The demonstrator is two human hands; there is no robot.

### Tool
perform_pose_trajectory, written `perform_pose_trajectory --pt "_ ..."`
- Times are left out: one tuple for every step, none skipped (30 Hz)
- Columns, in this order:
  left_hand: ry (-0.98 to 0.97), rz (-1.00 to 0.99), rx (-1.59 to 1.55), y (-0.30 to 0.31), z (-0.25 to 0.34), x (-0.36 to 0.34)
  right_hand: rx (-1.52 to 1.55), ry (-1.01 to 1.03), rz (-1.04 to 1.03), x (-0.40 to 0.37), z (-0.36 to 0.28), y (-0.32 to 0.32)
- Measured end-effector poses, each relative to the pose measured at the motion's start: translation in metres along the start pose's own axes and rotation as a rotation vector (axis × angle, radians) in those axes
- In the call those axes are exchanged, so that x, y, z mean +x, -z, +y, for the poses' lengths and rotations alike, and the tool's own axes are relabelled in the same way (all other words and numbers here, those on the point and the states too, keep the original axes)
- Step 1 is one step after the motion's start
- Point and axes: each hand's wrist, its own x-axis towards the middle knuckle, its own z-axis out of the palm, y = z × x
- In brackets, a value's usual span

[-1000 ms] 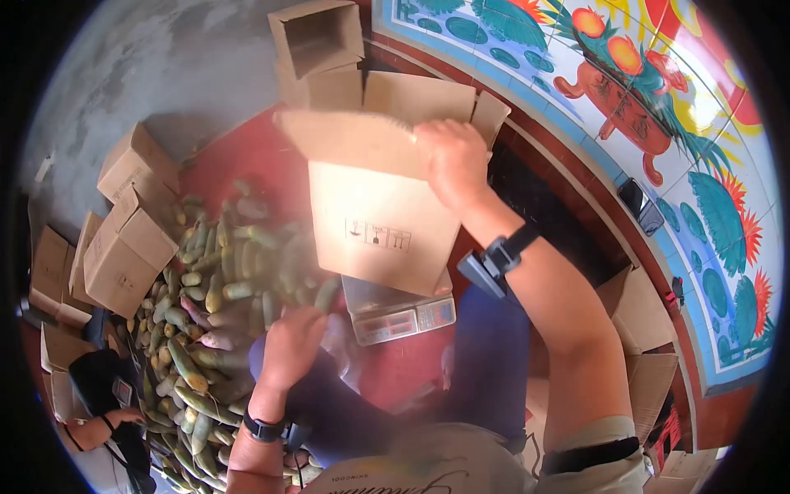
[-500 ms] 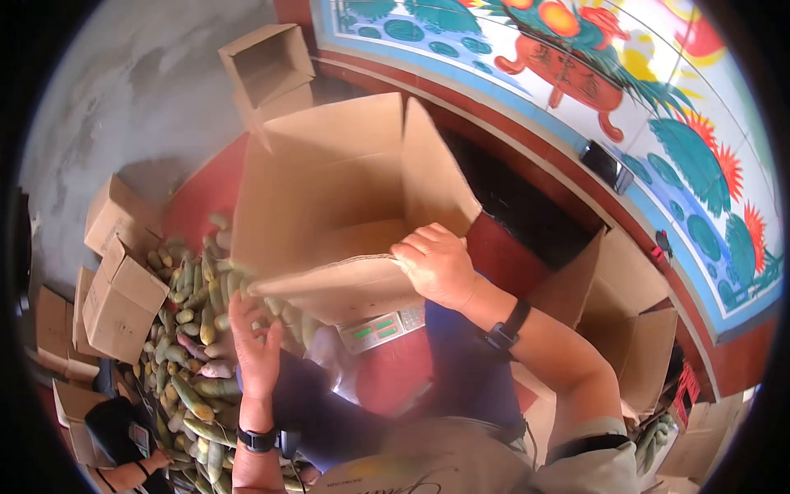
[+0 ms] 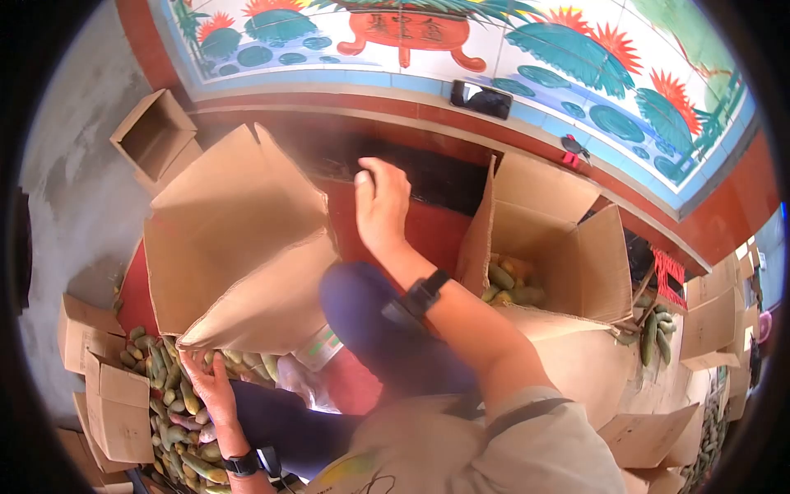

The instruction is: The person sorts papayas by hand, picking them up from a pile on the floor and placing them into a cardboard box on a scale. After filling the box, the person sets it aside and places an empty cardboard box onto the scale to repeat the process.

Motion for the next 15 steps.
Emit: perform_pose_trajectory --pt "0.027 0.014 0.001 0.000 -0.002 0.001 0.011 -0.127 0.070 -0.002 0.025 -0.005" --pt "-0.046 0.021 0.017 -0.001 -0.012 0.001 -0.068 -0.234 0.117 -0.008 0.052 -0.009" --pt "-0.053 0.014 0.014 -0.001 -0.012 0.000 -0.140 -0.363 0.117 -0.018 0.082 -0.013" --pt "-0.039 0.009 0.007 0.000 -0.012 -0.001 -0.195 -0.486 0.104 -0.029 0.106 -0.013" --pt "-0.024 0.005 0.000 -0.001 -0.013 -0.001 -0.249 -0.609 0.089 -0.040 0.122 -0.010" --pt "-0.006 -0.003 -0.007 0.000 -0.014 -0.002 -0.256 -0.614 0.092 -0.048 0.129 -0.004" --pt "-0.006 -0.014 -0.005 0.000 -0.011 -0.002 -0.381 -0.736 0.002 -0.058 0.136 0.004" --pt "0.050 -0.009 0.012 0.000 -0.006 -0.002 -0.504 -0.858 -0.092 -0.068 0.145 0.010" --pt "0.105 -0.004 0.032 0.000 -0.002 -0.002 -0.505 -0.869 -0.092 -0.085 0.169 0.012" --pt "0.078 0.008 0.067 -0.002 0.000 -0.001 -0.520 -1.049 -0.077 -0.107 0.203 0.011" --pt "0.078 0.004 0.072 -0.001 -0.006 0.000 -0.533 -1.224 -0.061 -0.120 0.222 0.013" --pt "0.034 0.011 0.044 0.001 -0.017 0.000 -0.534 -1.230 -0.061 -0.121 0.218 0.020" --pt "-0.008 0.017 0.014 0.001 -0.025 0.001 -0.601 -1.233 -0.160 -0.123 0.213 0.029" --pt "0.058 -0.058 -0.005 0.002 -0.007 0.004 -0.665 -1.231 -0.261 -0.125 0.209 0.035" --pt "0.057 -0.061 -0.002 0.002 -0.009 0.005 -0.665 -1.236 -0.261 -0.129 0.211 0.037"
